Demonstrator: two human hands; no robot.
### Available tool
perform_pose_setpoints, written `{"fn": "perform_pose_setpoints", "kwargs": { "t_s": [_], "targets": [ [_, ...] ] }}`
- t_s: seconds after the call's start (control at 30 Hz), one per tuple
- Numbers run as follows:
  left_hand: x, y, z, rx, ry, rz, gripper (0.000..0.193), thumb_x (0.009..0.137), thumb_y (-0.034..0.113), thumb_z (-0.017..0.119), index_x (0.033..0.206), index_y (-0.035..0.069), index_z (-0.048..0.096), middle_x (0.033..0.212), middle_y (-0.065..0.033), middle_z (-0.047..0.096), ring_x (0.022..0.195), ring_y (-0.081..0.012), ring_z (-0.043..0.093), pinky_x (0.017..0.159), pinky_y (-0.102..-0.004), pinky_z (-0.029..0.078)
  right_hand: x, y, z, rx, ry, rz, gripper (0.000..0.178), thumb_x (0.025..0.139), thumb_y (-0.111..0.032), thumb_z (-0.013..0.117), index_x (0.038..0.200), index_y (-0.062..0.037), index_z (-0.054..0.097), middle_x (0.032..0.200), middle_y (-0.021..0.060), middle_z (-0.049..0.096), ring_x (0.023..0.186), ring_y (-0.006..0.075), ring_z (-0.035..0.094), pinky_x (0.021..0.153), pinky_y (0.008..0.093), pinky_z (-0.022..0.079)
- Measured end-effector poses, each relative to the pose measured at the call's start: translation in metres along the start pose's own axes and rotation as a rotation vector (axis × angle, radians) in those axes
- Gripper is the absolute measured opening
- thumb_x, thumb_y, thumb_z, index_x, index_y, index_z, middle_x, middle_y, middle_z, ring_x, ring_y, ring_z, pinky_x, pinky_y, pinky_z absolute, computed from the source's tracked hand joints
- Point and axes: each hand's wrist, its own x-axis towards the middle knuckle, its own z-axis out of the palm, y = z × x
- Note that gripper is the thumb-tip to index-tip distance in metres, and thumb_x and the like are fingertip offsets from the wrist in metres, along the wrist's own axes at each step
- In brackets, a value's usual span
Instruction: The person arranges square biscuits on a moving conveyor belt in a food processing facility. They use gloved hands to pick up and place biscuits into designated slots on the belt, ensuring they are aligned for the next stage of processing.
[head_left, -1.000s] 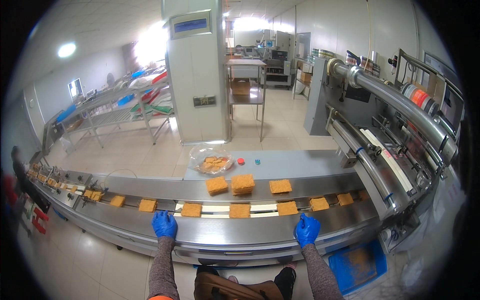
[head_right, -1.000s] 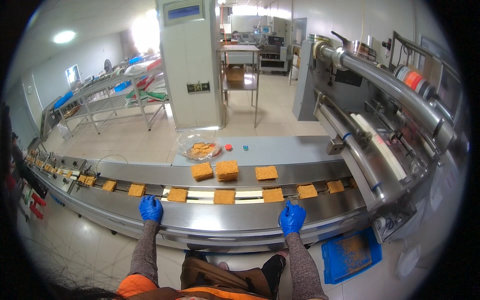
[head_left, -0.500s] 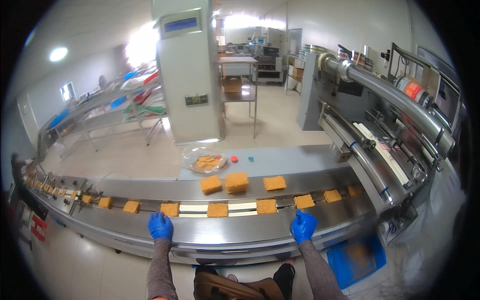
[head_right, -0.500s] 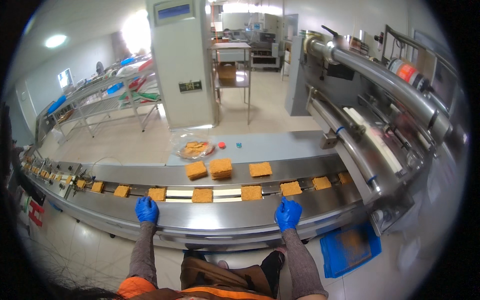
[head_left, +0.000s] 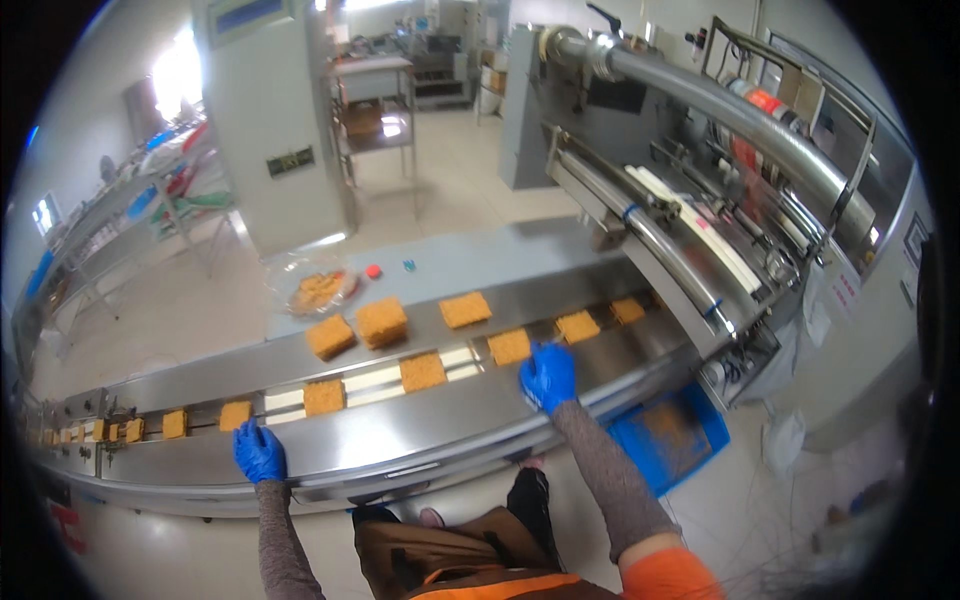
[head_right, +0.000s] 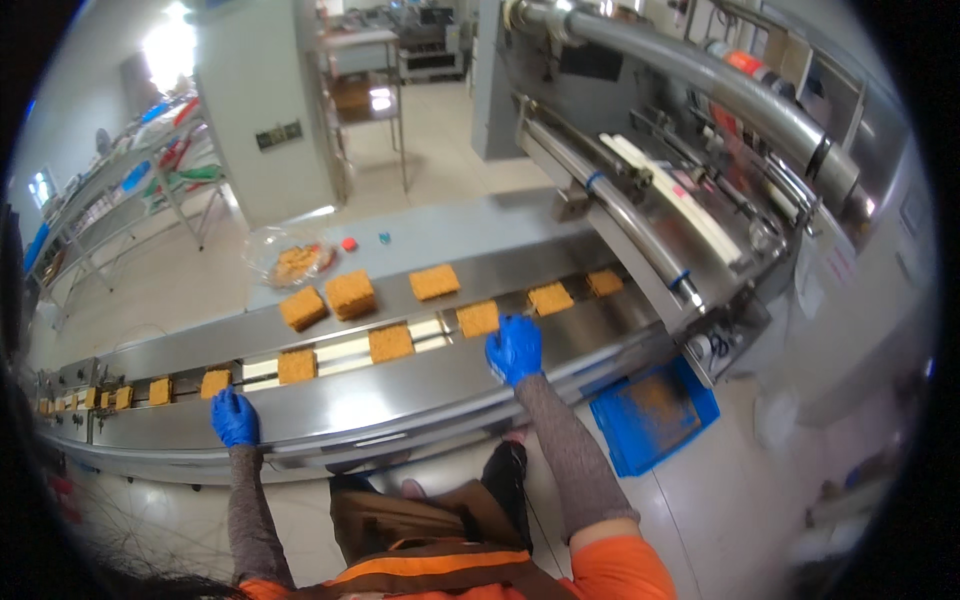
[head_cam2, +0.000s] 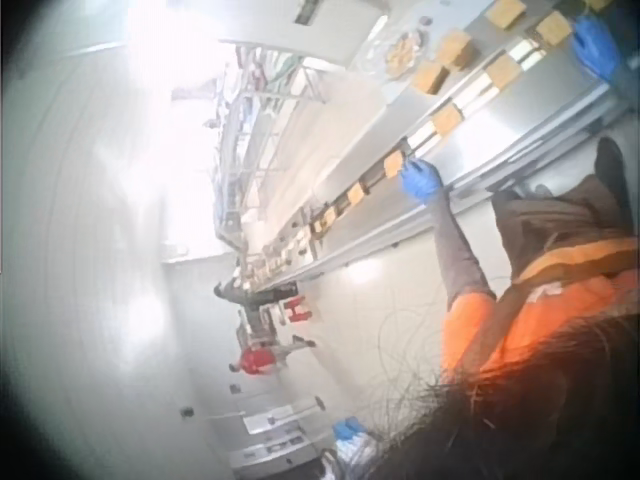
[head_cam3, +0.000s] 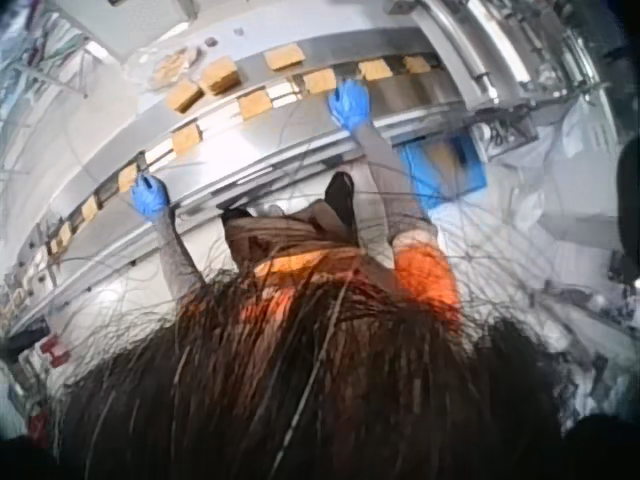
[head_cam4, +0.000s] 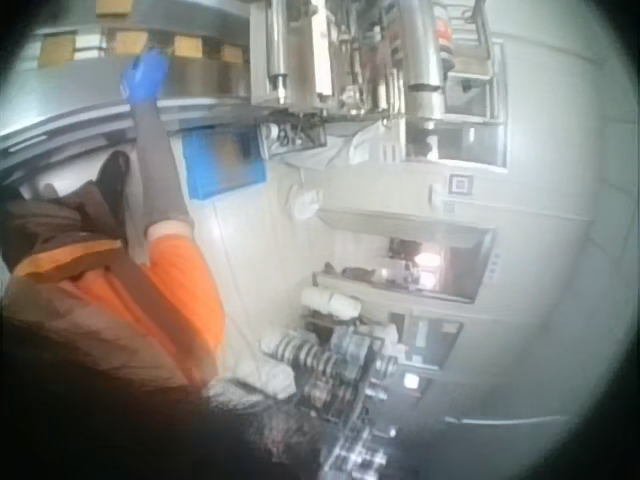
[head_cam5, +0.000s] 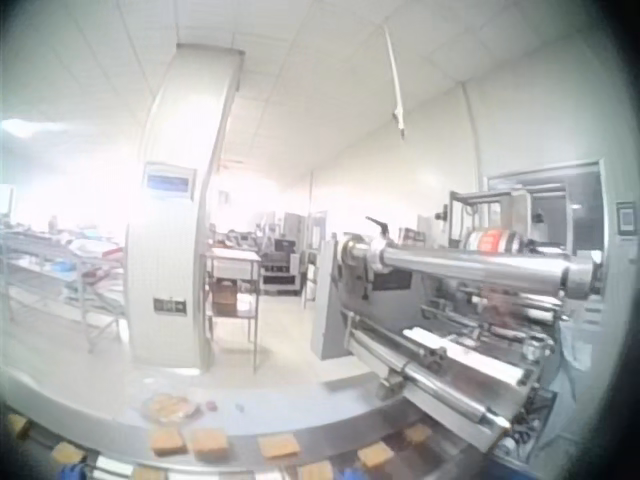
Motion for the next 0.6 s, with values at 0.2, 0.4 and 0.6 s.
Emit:
{"fn": "perform_pose_setpoints", "kwargs": {
  "t_s": [0.2,0.4,0.6],
  "targets": [
    [-0.003,0.022,-0.006,-0.102,-0.061,0.006,0.025,0.092,0.012,0.058,0.113,0.001,0.069,0.116,-0.0208,0.067,0.110,-0.0382,0.063,0.096,-0.0449,0.050,0.022,0.054,0.027,-0.162,-0.096,0.272,0.058,0.086,-0.039,0.064,0.126,0.0035,0.059,0.116,0.0305,0.064,0.113,0.0450,0.059,0.097,0.0528,0.045],
    [-0.001,0.027,-0.016,-0.110,-0.064,-0.007,0.025,0.091,0.011,0.060,0.112,0.001,0.069,0.113,-0.0196,0.068,0.106,-0.0368,0.065,0.095,-0.0435,0.050,0.051,0.054,0.025,-0.133,-0.020,0.342,0.051,0.085,-0.038,0.066,0.115,0.0029,0.063,0.101,0.0233,0.068,0.094,0.0411,0.065,0.085,0.0499,0.051],
    [0.000,0.021,-0.008,-0.087,-0.068,0.015,0.026,0.090,0.013,0.061,0.112,0.002,0.070,0.114,-0.0195,0.069,0.107,-0.0372,0.065,0.095,-0.0437,0.050,0.053,0.044,0.030,-0.141,-0.067,0.095,0.037,0.087,-0.029,0.066,0.110,-0.0004,0.064,0.102,0.0228,0.067,0.093,0.0392,0.066,0.081,0.0498,0.052]
  ]
}}
